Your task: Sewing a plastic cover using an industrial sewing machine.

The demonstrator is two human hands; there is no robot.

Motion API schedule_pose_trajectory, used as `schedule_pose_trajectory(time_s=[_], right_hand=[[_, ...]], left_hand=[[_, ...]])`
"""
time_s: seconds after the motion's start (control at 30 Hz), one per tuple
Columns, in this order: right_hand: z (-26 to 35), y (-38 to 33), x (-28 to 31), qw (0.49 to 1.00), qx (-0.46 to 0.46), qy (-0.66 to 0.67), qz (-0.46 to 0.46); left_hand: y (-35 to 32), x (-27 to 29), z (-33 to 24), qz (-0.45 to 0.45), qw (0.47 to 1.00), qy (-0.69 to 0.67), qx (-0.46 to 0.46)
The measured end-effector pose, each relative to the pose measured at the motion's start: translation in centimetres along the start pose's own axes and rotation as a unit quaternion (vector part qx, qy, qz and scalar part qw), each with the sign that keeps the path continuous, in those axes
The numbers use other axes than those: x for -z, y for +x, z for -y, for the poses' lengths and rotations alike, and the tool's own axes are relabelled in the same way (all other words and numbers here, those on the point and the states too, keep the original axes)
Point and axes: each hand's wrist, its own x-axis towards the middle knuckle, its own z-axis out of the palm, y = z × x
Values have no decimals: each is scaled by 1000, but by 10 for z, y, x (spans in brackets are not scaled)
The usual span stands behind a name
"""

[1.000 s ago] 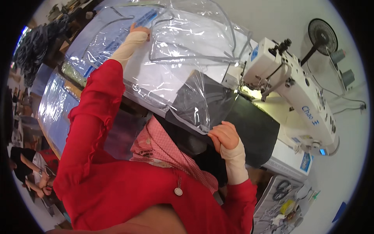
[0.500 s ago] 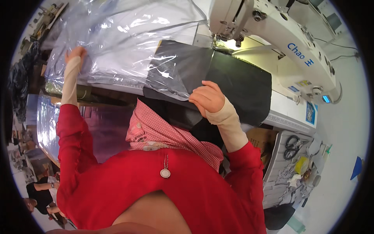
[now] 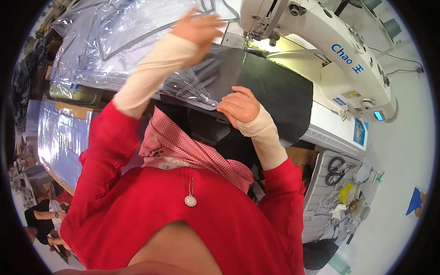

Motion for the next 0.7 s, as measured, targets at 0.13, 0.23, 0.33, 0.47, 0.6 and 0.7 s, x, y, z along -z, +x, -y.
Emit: schedule_pose_trajectory(time_s=[0.13,0.23,0.33,0.47,0.6,0.7], right_hand=[[0,-2,2,1000,-12,7,5],[-2,-4,4,1000,-11,12,20],[-2,-2,9,999,-19,26,29],[-9,0,13,999,-19,25,40],[-22,3,19,998,-25,33,44],[-40,5,18,999,-19,30,29]], left_hand=[[1,-54,-12,162,975,-128,77],[-8,-71,-17,197,970,-110,92],[-8,-75,-18,192,970,-113,96],[-4,-79,-14,188,969,-125,101],[4,-85,-5,189,967,-132,108],[15,-93,7,177,966,-156,104]])
